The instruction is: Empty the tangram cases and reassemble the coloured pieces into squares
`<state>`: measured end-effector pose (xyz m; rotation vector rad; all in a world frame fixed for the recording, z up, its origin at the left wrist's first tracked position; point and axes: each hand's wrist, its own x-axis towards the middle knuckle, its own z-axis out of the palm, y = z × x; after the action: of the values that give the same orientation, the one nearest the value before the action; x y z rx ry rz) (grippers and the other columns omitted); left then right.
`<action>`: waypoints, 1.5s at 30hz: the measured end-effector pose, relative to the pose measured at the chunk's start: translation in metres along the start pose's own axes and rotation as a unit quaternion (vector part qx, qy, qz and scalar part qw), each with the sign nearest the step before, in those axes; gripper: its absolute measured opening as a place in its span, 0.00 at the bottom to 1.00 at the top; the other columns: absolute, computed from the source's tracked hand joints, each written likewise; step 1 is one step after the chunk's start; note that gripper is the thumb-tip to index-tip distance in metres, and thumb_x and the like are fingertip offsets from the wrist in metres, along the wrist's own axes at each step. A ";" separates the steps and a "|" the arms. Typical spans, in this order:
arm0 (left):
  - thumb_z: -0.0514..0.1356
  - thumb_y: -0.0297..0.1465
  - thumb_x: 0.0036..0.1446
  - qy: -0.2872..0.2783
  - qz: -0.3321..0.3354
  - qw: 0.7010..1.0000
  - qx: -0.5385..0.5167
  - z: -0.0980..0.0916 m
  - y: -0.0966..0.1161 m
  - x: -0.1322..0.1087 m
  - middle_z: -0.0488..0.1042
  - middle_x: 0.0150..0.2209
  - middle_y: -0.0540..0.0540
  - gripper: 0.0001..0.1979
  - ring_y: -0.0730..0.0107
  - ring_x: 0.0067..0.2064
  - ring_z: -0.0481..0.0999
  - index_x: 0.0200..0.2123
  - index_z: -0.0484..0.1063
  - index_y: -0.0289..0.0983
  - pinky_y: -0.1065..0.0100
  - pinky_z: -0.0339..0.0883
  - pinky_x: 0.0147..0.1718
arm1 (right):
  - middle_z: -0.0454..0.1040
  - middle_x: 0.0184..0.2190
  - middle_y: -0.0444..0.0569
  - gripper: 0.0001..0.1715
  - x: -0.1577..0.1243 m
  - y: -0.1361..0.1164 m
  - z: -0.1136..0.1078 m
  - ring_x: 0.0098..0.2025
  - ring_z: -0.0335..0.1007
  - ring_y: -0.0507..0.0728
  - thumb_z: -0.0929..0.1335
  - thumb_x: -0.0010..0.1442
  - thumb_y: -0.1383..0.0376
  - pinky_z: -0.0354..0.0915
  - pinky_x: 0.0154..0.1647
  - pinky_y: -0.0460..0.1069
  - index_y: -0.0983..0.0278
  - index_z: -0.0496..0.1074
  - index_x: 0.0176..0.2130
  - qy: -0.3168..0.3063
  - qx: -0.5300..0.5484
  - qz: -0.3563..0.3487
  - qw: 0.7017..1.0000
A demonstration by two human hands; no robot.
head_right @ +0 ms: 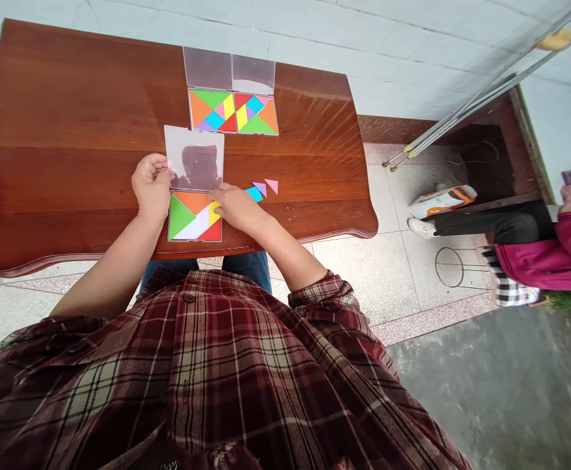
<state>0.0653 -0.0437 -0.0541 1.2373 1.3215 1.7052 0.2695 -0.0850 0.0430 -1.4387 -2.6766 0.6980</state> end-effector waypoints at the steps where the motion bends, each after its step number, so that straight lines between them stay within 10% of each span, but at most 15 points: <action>1: 0.62 0.36 0.58 0.000 0.000 1.000 0.000 0.000 0.000 0.000 0.71 0.33 0.51 0.08 0.72 0.38 0.77 0.37 0.69 0.40 0.62 0.75 0.47 | 0.71 0.43 0.52 0.13 -0.001 -0.002 0.002 0.43 0.67 0.57 0.65 0.59 0.73 0.61 0.44 0.51 0.65 0.73 0.45 -0.005 0.000 0.008 1.000; 9: 0.62 0.36 0.58 -0.005 -0.007 1.000 0.006 -0.001 -0.003 0.001 0.71 0.34 0.50 0.08 0.72 0.38 0.76 0.37 0.69 0.40 0.62 0.74 0.47 | 0.72 0.41 0.52 0.12 -0.005 0.000 0.001 0.42 0.68 0.58 0.64 0.59 0.72 0.62 0.43 0.50 0.64 0.73 0.42 0.022 0.030 0.056 0.998; 18: 0.64 0.40 0.55 0.006 -0.010 1.000 -0.016 0.001 0.001 0.001 0.70 0.32 0.50 0.10 0.71 0.35 0.75 0.36 0.69 0.42 0.66 0.75 0.41 | 0.73 0.42 0.57 0.17 -0.038 0.079 -0.028 0.45 0.68 0.63 0.61 0.60 0.67 0.65 0.48 0.56 0.65 0.72 0.46 0.206 0.010 0.232 0.950; 33: 0.60 0.32 0.51 0.031 -0.030 0.999 0.009 0.000 0.009 0.000 0.71 0.30 0.52 0.07 0.75 0.31 0.73 0.35 0.67 0.40 0.69 0.73 0.38 | 0.69 0.46 0.58 0.12 -0.020 0.088 -0.023 0.40 0.69 0.60 0.64 0.61 0.70 0.66 0.48 0.54 0.65 0.69 0.46 0.103 0.010 0.327 0.939; 39: 0.59 0.32 0.50 0.032 -0.022 0.999 0.014 0.000 0.011 0.000 0.71 0.29 0.52 0.06 0.75 0.31 0.73 0.34 0.68 0.40 0.71 0.72 0.35 | 0.69 0.48 0.62 0.15 -0.025 0.082 -0.021 0.41 0.70 0.62 0.62 0.62 0.69 0.66 0.46 0.56 0.67 0.69 0.48 0.130 -0.014 0.323 0.937; 45: 0.59 0.31 0.50 0.026 -0.023 0.999 0.007 -0.001 0.008 0.001 0.71 0.30 0.52 0.07 0.75 0.31 0.73 0.34 0.67 0.40 0.70 0.72 0.37 | 0.68 0.57 0.56 0.24 -0.029 0.058 -0.017 0.52 0.69 0.62 0.65 0.57 0.73 0.66 0.50 0.54 0.64 0.69 0.53 0.060 -0.044 0.108 0.991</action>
<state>0.0647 -0.0451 -0.0464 1.1694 1.3847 1.7089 0.3354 -0.0740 0.0404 -1.7498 -2.5161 0.4898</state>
